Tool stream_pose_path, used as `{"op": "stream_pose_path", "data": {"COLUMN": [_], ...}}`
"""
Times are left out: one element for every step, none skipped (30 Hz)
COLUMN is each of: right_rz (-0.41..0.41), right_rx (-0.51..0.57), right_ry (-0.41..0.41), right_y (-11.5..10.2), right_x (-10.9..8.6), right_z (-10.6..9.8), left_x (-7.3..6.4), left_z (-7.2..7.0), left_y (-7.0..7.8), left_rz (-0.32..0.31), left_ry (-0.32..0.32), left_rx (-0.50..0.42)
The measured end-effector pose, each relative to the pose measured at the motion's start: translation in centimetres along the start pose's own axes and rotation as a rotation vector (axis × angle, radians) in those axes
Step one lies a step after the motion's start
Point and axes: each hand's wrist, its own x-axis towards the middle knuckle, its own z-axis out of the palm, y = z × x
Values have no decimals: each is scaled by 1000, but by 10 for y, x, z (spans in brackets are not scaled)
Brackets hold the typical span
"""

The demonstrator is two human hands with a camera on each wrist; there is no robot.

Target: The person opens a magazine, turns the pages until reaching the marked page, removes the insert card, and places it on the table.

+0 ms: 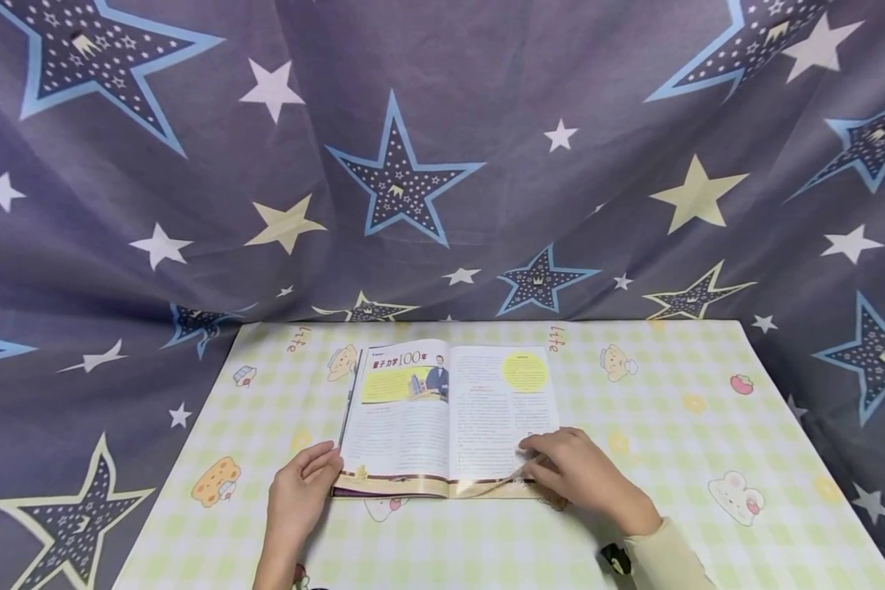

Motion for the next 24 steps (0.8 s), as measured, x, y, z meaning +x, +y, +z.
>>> {"op": "stream_pose_path", "data": {"right_rz": [8,20,34,51,75,98,123,146,165,180,193,199,201,199,191,180,168,154,138,122,103,85,68,49], "right_rx": [0,-5,-17,-29,-41,-48,-53,-58,-55,-46,-34,-21,-10,3,16,24,31,36,41,51,64,79,95,113], "right_ry": [35,72,113,155,190,226,257,282,302,311,313,313,309,303,298,292,287,285,285,283,282,280,279,277], "right_y": [3,5,8,9,10,11,11,11,11,10,8,7,5,3,1,-1,-3,-5,-6,-8,-9,-10,-11,-12], "right_x": [-2,-3,-5,-6,-7,-8,-8,-7,-6,-5,-4,-2,0,1,3,4,6,7,8,10,11,12,13,14], "right_z": [-1,-2,-2,-3,-3,-3,-3,-2,-2,-1,-1,0,0,1,2,2,3,4,5,6,6,7,8,9], "left_x": [0,1,1,1,1,1,1,0,0,0,0,0,0,-1,-1,-1,-2,-2,-2,-3,-3,-3,-3,-4], "left_z": [0,0,1,1,2,2,4,5,7,10,12,16,19,23,27,30,34,38,41,45,48,51,54,57], "left_y": [0,0,0,1,1,2,4,5,7,8,10,12,14,17,19,22,24,27,29,32,34,37,39,41], "left_rz": [-5,-9,-11,-13,-14,-13,-8,-3,1,7,13,19,29,35,43,52,61,71,83,95,107,120,134,146], "left_ry": [3,7,10,15,19,17,13,4,-8,-21,-36,-53,-68,-80,-91,-102,-112,-124,-136,-147,-160,-173,-186,-202], "left_rx": [-5,-9,-15,-22,-27,-36,-43,-52,-64,-74,-85,-100,-112,-123,-133,-144,-155,-162,-171,-179,-191,-203,-211,-222]}}
